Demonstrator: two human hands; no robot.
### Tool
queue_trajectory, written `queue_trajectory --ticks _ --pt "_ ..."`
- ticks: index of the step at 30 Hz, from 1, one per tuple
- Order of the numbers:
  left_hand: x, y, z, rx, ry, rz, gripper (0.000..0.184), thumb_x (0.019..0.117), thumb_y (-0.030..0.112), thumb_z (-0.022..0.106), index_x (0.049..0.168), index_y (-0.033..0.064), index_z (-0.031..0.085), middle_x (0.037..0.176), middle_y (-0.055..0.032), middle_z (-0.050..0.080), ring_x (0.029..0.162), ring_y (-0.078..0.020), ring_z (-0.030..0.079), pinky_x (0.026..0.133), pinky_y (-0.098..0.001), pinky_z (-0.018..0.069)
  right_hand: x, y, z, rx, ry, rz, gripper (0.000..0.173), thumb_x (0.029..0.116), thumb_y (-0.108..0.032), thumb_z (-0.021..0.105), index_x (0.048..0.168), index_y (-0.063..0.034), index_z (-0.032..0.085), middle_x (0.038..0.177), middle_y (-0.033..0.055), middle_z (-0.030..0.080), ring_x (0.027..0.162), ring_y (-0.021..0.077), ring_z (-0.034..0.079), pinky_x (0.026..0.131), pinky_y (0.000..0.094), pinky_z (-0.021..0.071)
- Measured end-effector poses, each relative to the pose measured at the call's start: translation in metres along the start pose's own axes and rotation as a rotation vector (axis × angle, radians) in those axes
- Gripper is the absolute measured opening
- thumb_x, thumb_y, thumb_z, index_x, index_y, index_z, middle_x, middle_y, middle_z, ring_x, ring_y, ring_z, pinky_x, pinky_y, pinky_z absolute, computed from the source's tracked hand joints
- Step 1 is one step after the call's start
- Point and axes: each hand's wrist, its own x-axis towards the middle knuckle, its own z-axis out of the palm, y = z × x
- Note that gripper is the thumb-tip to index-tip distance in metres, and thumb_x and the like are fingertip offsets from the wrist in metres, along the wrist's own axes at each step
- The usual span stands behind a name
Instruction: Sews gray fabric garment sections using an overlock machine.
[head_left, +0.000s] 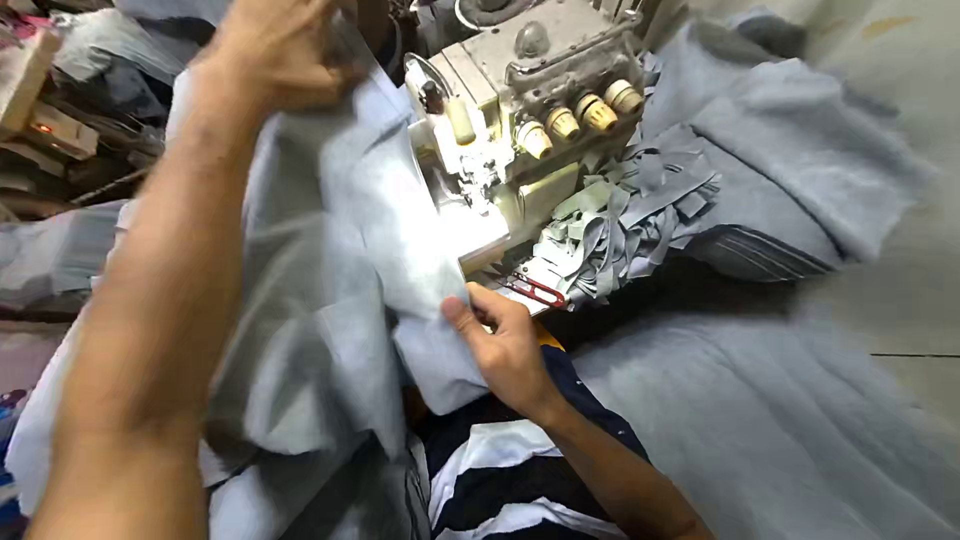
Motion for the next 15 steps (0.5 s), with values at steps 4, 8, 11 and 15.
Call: queue_trajectory --ticks 4,8,11,15 --pt "-0.017 0.055 0.06 -0.106 -0.013 -0.192 0.07 0.088 0.021 0.074 0.148 0.0043 0.043 0.156 -0.0333 0.031 0.141 -0.0622 0.026 0.098 -0.0823 0.0288 0.004 0.031 -0.033 -0.209 0.086 0.092 0.031 0.1054 -0.028 0.056 0.083 -0.0085 0.067 0.065 -0.0049 0.055 0.057 0.0003 0.051 0.054 0.0191 0.0437" --pt "-0.108 0.149 0.057 -0.321 0.1 -0.135 0.037 0.0986 0.022 0.052 0.129 0.001 0.057 0.138 -0.0227 0.053 0.131 -0.0412 0.049 0.104 -0.0597 0.0426 0.007 0.038 -0.04 -0.359 0.154 0.055 0.022 0.1022 -0.03 0.062 0.094 -0.0111 0.071 0.072 -0.0052 0.063 0.063 -0.0004 0.058 0.059 0.0179 0.0485" --pt "-0.157 0.19 0.084 -0.336 0.12 -0.064 0.047 0.108 0.035 0.04 0.14 0.0041 0.057 0.137 -0.0173 0.058 0.131 -0.0331 0.053 0.112 -0.0518 0.0397 0.013 0.035 -0.035 -0.421 0.195 -0.016 0.028 0.0978 -0.024 0.069 0.122 -0.0123 0.061 0.088 -0.0022 0.073 0.077 0.0052 0.07 0.071 0.0254 0.0588" --pt "-0.172 0.193 0.108 -0.326 0.123 -0.076 0.052 0.1098 0.044 0.031 0.154 0.0223 0.049 0.159 -0.0148 0.043 0.153 -0.0317 0.031 0.126 -0.0554 0.0218 0.02 0.032 -0.033 -0.488 0.2 -0.151 0.04 0.0995 -0.016 0.065 0.139 -0.0143 0.057 0.081 0.0 0.066 0.066 0.0093 0.062 0.06 0.0279 0.0545"
